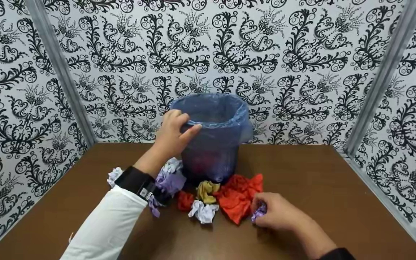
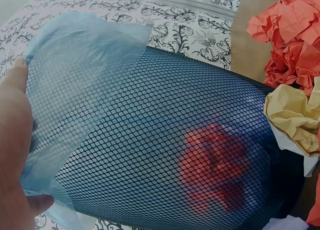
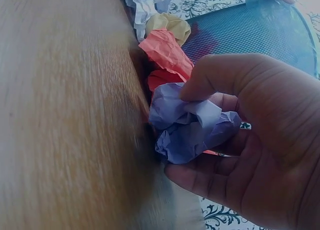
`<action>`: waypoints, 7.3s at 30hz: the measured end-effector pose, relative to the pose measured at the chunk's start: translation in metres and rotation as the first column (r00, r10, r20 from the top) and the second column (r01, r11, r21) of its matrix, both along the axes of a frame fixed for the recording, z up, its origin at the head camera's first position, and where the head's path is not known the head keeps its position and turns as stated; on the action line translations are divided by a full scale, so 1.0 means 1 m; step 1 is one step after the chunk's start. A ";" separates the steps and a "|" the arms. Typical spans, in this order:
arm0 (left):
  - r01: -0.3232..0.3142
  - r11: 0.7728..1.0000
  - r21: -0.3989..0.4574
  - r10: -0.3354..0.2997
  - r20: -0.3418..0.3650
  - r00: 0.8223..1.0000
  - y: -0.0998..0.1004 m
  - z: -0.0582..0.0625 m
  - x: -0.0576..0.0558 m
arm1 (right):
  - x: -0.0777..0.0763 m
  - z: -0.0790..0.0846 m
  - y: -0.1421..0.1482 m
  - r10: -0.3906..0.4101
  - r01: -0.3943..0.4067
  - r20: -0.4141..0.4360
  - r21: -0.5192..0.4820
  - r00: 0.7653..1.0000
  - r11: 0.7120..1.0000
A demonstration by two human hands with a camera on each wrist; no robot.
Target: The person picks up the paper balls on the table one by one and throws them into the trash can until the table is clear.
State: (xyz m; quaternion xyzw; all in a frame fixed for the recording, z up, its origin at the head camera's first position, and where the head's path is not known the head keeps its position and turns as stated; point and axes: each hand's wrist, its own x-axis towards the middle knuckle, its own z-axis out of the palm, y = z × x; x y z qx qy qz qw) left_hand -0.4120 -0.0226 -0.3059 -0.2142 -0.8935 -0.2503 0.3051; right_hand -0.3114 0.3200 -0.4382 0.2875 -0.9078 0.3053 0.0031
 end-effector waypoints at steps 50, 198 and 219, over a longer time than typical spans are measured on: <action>0.001 1.000 -0.006 -0.001 -0.028 1.000 -0.002 -0.004 -0.004 | 0.005 0.046 0.017 -0.133 0.095 -0.253 -0.154 0.958 0.983; -0.005 1.000 -0.009 0.005 -0.035 0.999 0.000 -0.002 -0.004 | -0.040 0.076 0.006 -0.240 0.221 -0.106 -0.162 0.965 0.962; 0.002 1.000 -0.012 -0.002 -0.018 1.000 0.002 0.001 -0.004 | -0.052 0.019 0.000 -0.170 0.167 -0.025 -0.092 0.985 0.982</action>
